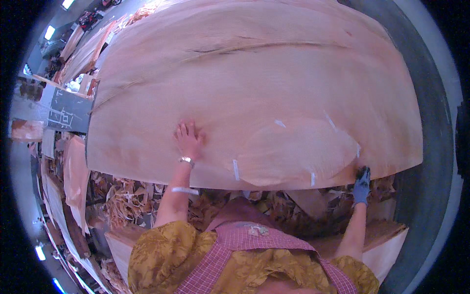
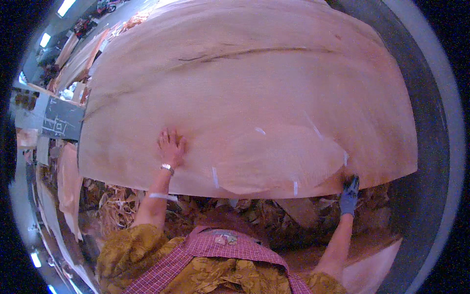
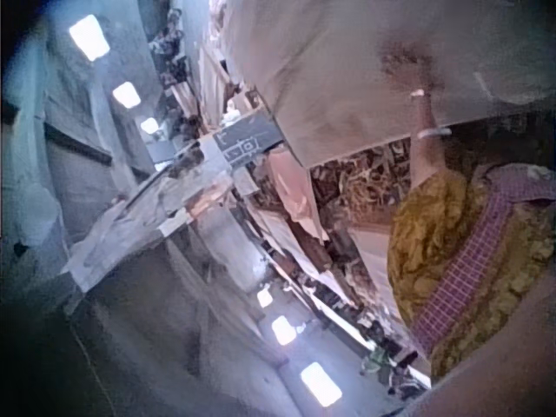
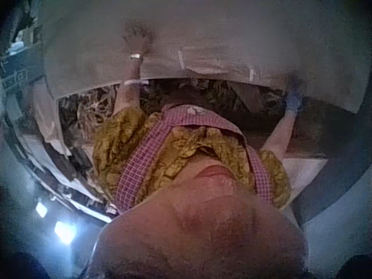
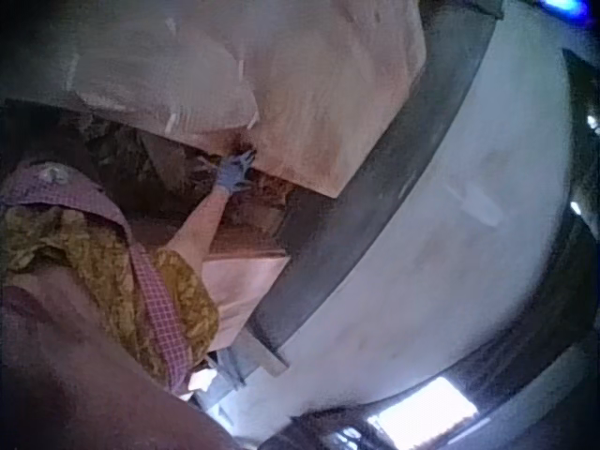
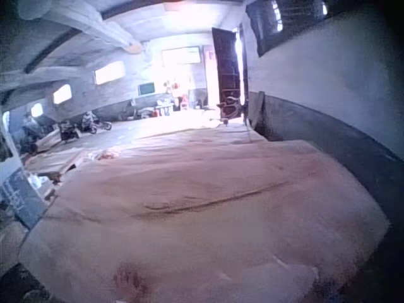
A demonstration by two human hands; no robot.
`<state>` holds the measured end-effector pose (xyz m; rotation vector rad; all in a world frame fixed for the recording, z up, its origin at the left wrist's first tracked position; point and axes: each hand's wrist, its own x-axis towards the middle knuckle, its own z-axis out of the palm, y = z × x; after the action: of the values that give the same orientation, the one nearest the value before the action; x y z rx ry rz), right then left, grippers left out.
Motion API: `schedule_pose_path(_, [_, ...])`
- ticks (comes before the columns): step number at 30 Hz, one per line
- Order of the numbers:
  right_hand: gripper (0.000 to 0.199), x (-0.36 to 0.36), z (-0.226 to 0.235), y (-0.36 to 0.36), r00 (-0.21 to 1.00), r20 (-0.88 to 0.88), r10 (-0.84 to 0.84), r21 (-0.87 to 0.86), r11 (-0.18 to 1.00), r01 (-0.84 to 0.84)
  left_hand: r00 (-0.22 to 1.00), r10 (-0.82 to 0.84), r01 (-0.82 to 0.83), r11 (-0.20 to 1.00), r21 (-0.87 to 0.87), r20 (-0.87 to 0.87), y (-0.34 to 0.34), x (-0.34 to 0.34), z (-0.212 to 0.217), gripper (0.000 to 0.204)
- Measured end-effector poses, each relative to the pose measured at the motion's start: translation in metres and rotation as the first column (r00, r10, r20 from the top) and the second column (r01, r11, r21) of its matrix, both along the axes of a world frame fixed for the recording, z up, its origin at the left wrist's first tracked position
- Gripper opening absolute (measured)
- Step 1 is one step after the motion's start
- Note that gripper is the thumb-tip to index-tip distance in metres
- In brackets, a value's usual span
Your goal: The person handles thin sheets of wood veneer, using a knife to trim away damaged sections and applying small adhesive strips to repair or mark the material.
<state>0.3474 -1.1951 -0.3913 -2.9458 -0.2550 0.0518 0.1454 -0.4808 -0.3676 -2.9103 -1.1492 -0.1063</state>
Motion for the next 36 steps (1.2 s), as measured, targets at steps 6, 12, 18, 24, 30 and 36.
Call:
schedule_pose_path(6, [0.051, -0.061, -0.003, -0.09, 0.965, -0.232, -0.122, -0.333, 0.942, 0.039, 0.998, -0.051, 0.048, 0.993, -0.11, -0.031, -0.092, -0.073, 0.017, 0.072])
schedule_pose_path(12, [0.05, 0.018, 0.017, 0.044, 0.979, 0.166, -0.121, 0.512, 0.859, 0.019, 0.996, -0.07, 0.078, 0.986, -0.148, 0.06, -0.085, -0.052, 0.038, 0.076])
schedule_pose_path(18, [0.05, 0.095, 0.029, 0.177, 0.963, 0.079, 0.257, -0.038, 0.966, -0.255, 0.986, -0.123, 0.123, 0.992, 0.01, 0.117, -0.027, 0.004, 0.009, 0.075])
schedule_pose_path(24, [0.052, 0.068, 0.031, 0.121, 0.98, -0.031, 0.195, -0.037, 0.98, -0.196, 0.987, -0.14, 0.152, 0.976, -0.155, 0.084, -0.061, 0.003, 0.042, 0.068])
schedule_pose_path(30, [0.05, 0.064, 0.039, 0.102, 0.973, -0.047, 0.226, -0.057, 0.972, -0.229, 0.895, -0.388, 0.365, 0.92, 0.14, 0.218, -0.013, 0.11, 0.037, 0.044])
schedule_pose_path(36, [0.049, 0.068, 0.037, 0.113, 0.983, -0.019, 0.184, -0.038, 0.982, -0.185, 0.805, -0.534, 0.534, 0.842, 0.076, 0.26, 0.002, 0.138, 0.036, 0.018])
